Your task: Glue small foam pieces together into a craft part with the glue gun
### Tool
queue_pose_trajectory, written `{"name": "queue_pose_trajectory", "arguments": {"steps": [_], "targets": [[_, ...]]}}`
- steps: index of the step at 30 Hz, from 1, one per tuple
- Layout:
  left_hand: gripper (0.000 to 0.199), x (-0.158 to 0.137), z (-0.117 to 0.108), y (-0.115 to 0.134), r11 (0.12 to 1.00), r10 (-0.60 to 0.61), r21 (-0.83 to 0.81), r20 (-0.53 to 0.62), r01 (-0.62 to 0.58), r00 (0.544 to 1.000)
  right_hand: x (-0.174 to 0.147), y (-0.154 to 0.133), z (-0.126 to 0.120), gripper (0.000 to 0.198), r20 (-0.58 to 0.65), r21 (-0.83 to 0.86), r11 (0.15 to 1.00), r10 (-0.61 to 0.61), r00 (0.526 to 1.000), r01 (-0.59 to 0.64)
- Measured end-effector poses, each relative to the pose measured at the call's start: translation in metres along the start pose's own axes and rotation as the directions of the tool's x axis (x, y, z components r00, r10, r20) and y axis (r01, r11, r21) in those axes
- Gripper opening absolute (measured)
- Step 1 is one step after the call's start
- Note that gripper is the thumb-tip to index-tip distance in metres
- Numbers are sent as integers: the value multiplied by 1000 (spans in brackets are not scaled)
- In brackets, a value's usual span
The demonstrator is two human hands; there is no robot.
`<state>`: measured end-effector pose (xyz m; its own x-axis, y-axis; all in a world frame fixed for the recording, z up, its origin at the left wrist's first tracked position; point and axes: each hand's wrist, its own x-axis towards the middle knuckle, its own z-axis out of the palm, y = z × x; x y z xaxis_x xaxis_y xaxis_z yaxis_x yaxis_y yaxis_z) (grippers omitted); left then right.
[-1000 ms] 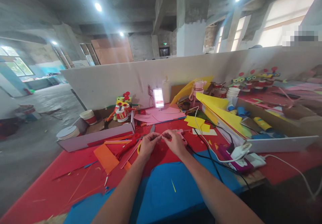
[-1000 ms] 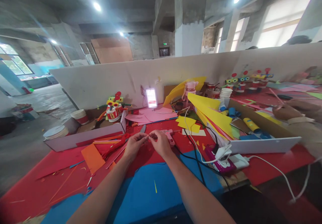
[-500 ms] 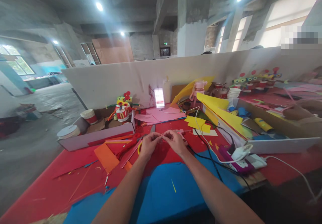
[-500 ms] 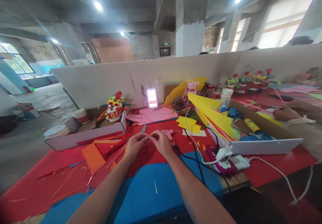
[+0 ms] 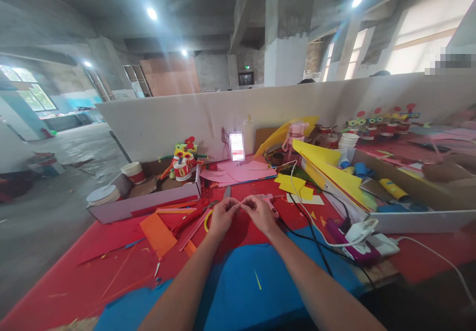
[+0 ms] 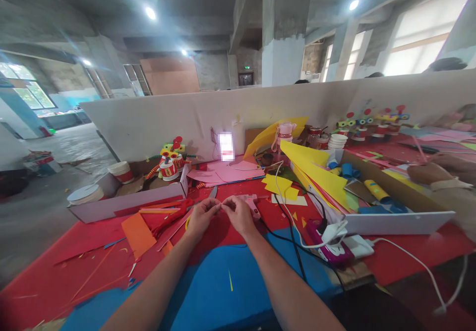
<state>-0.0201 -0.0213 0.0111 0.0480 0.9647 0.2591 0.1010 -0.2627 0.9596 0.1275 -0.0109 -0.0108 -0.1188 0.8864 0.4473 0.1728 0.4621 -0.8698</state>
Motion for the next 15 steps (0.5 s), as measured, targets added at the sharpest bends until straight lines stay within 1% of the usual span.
{"name": "queue_pose_trajectory", "arguments": {"steps": [2, 5, 7, 11, 12, 15], "targets": [[17, 1, 1, -2, 998, -23, -55, -8, 22, 1000, 0, 3, 3, 12, 2, 62, 998, 19, 1000, -19], [20, 1, 2, -2, 996, -36, -85, -5, 36, 999, 0, 5, 4, 12, -3, 60, 998, 29, 1000, -28], [20, 0, 2, 0, 998, -31, -54, 0, 31, 1000, 0, 5, 3, 10, -9, 18, 1000, 16, 1000, -16], [19, 0, 0, 2, 998, 14, 60, 14, -15, 1000, -1, 4, 2, 8, -31, -97, 995, -26, 999, 23], [20, 0, -1, 2, 998, 16, 62, 15, -17, 1000, -1, 4, 2, 8, -34, -81, 996, -24, 999, 21], [23, 0, -2, -1, 1000, -1, 8, 17, 1, 1000, -1, 2, 4, 13, -24, 53, 999, -2, 1000, 3]]}}
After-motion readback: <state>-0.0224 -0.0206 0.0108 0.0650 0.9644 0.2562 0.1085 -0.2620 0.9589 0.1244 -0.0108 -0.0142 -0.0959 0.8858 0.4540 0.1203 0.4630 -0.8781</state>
